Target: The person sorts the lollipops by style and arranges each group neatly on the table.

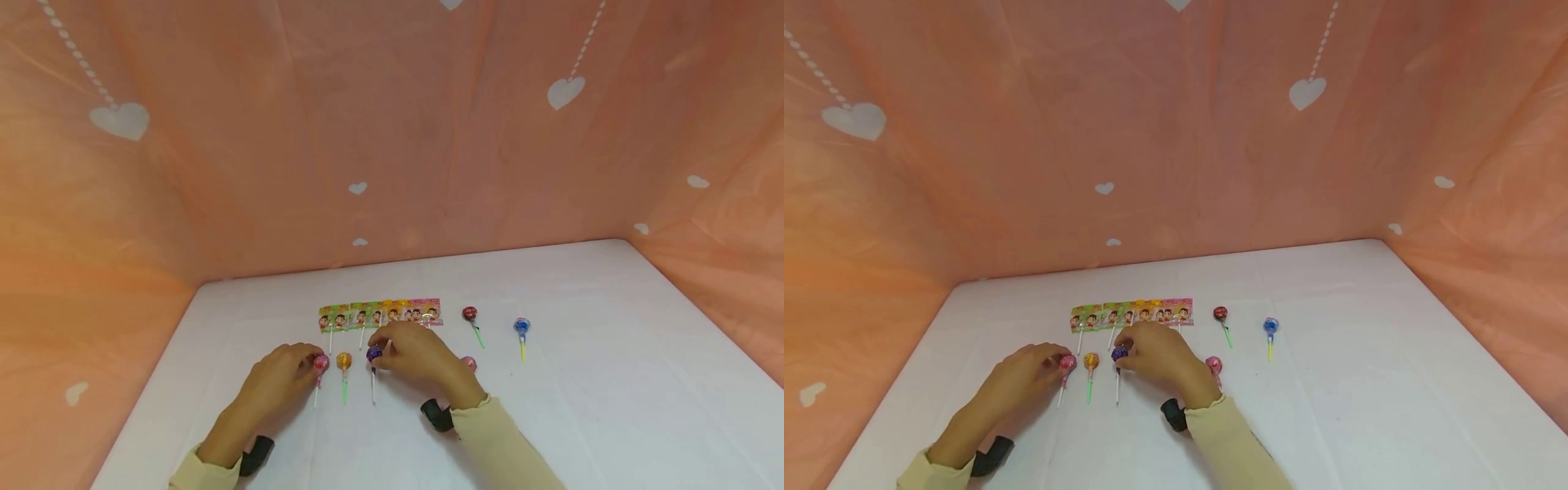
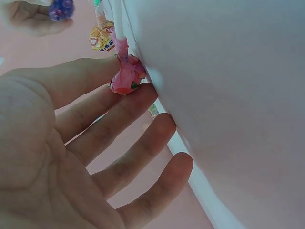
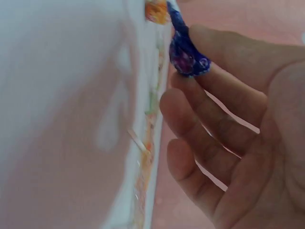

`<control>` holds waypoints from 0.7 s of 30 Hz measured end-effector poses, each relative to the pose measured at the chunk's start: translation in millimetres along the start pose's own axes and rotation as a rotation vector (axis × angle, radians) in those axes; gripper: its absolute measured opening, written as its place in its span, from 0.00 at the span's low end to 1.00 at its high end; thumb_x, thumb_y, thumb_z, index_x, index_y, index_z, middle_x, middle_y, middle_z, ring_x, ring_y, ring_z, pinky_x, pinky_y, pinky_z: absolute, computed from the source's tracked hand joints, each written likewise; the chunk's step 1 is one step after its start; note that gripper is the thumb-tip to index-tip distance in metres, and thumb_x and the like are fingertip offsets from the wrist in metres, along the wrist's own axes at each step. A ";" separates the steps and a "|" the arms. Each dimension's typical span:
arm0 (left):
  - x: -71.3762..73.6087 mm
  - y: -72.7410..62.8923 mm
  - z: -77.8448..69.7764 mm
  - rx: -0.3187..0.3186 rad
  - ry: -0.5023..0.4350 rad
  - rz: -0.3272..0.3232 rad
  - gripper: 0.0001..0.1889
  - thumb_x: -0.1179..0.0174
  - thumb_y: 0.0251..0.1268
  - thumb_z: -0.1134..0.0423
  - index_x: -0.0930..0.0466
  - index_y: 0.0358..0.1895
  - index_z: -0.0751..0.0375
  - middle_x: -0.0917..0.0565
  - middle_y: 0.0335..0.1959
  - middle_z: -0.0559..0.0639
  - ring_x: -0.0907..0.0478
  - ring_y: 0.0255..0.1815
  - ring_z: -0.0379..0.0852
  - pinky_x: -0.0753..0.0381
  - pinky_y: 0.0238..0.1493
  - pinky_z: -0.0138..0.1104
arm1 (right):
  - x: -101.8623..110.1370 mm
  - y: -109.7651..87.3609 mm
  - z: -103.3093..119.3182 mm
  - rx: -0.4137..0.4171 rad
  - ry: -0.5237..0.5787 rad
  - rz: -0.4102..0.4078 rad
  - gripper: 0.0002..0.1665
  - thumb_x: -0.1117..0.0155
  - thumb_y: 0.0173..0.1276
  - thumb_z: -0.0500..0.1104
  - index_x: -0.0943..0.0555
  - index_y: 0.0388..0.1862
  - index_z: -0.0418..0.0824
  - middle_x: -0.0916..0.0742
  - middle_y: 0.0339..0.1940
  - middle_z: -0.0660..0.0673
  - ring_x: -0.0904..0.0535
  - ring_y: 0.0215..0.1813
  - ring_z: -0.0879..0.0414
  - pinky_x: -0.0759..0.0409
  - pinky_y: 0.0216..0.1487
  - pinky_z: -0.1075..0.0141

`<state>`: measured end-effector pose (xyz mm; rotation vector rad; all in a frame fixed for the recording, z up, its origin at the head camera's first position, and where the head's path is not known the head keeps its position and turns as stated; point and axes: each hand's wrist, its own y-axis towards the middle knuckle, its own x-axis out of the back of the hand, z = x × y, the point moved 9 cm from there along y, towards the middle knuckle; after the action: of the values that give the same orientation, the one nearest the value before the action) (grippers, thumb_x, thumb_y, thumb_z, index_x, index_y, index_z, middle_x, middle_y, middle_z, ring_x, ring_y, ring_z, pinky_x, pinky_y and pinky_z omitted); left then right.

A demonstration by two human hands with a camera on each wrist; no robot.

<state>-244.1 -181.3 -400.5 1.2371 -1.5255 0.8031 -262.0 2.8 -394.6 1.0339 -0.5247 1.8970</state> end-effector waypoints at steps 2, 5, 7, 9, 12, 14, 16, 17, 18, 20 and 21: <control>-0.7 0.3 0.4 0.005 -0.002 0.008 0.13 0.32 0.61 0.62 0.15 0.49 0.56 0.14 0.37 0.47 0.20 0.42 0.47 0.18 0.42 0.48 | -2.7 3.9 2.7 0.007 -0.013 -0.013 0.15 0.29 0.64 0.49 0.14 0.49 0.48 0.13 0.40 0.55 0.24 0.35 0.65 0.24 0.40 0.70; -1.2 0.0 -0.1 -0.002 -0.007 0.010 0.12 0.33 0.62 0.62 0.15 0.49 0.56 0.13 0.37 0.47 0.19 0.43 0.47 0.19 0.43 0.48 | -6.2 8.0 5.4 0.008 -0.018 -0.030 0.15 0.29 0.64 0.49 0.13 0.49 0.48 0.13 0.43 0.54 0.24 0.36 0.65 0.24 0.40 0.69; -0.7 -0.5 -0.9 -0.009 -0.010 0.006 0.12 0.33 0.62 0.62 0.15 0.48 0.56 0.13 0.38 0.47 0.19 0.44 0.48 0.19 0.44 0.48 | -8.4 9.2 4.6 -0.010 -0.020 -0.037 0.15 0.29 0.64 0.49 0.14 0.49 0.49 0.13 0.42 0.55 0.23 0.36 0.65 0.23 0.41 0.69; 0.2 -1.0 -1.6 -0.013 -0.011 0.005 0.12 0.33 0.62 0.62 0.15 0.48 0.56 0.13 0.37 0.47 0.19 0.44 0.48 0.19 0.44 0.48 | -10.4 9.7 2.6 -0.030 -0.018 -0.041 0.15 0.29 0.64 0.49 0.14 0.49 0.49 0.13 0.41 0.55 0.22 0.38 0.65 0.23 0.42 0.67; 1.9 -1.3 -2.2 -0.010 -0.008 0.007 0.12 0.33 0.61 0.63 0.15 0.48 0.56 0.13 0.36 0.47 0.19 0.43 0.48 0.18 0.43 0.48 | -13.4 9.8 -1.3 -0.060 -0.018 -0.034 0.14 0.30 0.64 0.49 0.15 0.48 0.50 0.13 0.40 0.56 0.19 0.42 0.63 0.21 0.46 0.64; 2.7 -1.2 -2.3 -0.009 -0.005 0.008 0.13 0.32 0.61 0.63 0.15 0.49 0.56 0.14 0.36 0.47 0.19 0.43 0.48 0.18 0.43 0.47 | -14.8 10.1 -2.8 -0.070 -0.011 -0.028 0.13 0.30 0.65 0.50 0.15 0.48 0.51 0.12 0.40 0.57 0.19 0.45 0.62 0.21 0.48 0.62; 3.0 -0.6 -2.3 -0.009 0.001 0.009 0.13 0.32 0.61 0.63 0.15 0.49 0.56 0.14 0.35 0.46 0.19 0.43 0.47 0.18 0.43 0.47 | -15.5 10.5 -3.3 -0.073 -0.007 -0.021 0.13 0.30 0.65 0.50 0.15 0.47 0.51 0.12 0.41 0.57 0.18 0.46 0.62 0.21 0.50 0.61; 3.0 -0.3 -2.2 -0.009 0.002 0.010 0.13 0.32 0.61 0.63 0.15 0.49 0.56 0.14 0.35 0.46 0.19 0.43 0.47 0.18 0.43 0.47 | -16.0 10.7 -3.6 -0.073 -0.005 -0.018 0.13 0.30 0.65 0.50 0.15 0.47 0.51 0.12 0.41 0.57 0.18 0.46 0.62 0.21 0.49 0.61; 3.0 0.0 -2.1 -0.009 0.002 0.012 0.13 0.32 0.61 0.63 0.15 0.49 0.56 0.14 0.35 0.46 0.19 0.43 0.47 0.19 0.43 0.47 | -16.1 10.9 -3.7 -0.072 -0.003 -0.017 0.13 0.30 0.65 0.50 0.15 0.47 0.51 0.12 0.41 0.57 0.18 0.46 0.62 0.21 0.49 0.61; 2.8 0.5 -1.5 -0.006 0.007 0.015 0.13 0.32 0.61 0.62 0.15 0.49 0.56 0.14 0.35 0.46 0.19 0.42 0.46 0.19 0.43 0.47 | -16.4 11.5 -3.8 -0.072 -0.004 -0.015 0.13 0.30 0.65 0.50 0.16 0.47 0.51 0.12 0.42 0.57 0.19 0.46 0.62 0.21 0.49 0.62; 2.7 0.8 -1.2 -0.004 0.007 0.017 0.13 0.32 0.61 0.62 0.15 0.49 0.56 0.14 0.35 0.46 0.20 0.42 0.46 0.19 0.43 0.46 | -16.5 11.8 -3.9 -0.072 -0.004 -0.014 0.13 0.30 0.65 0.50 0.16 0.47 0.51 0.12 0.42 0.57 0.19 0.45 0.62 0.21 0.49 0.62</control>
<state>-244.5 -180.8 -397.5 1.2186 -1.5327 0.8139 -269.6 -8.8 -409.9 0.9927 -0.5826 1.8502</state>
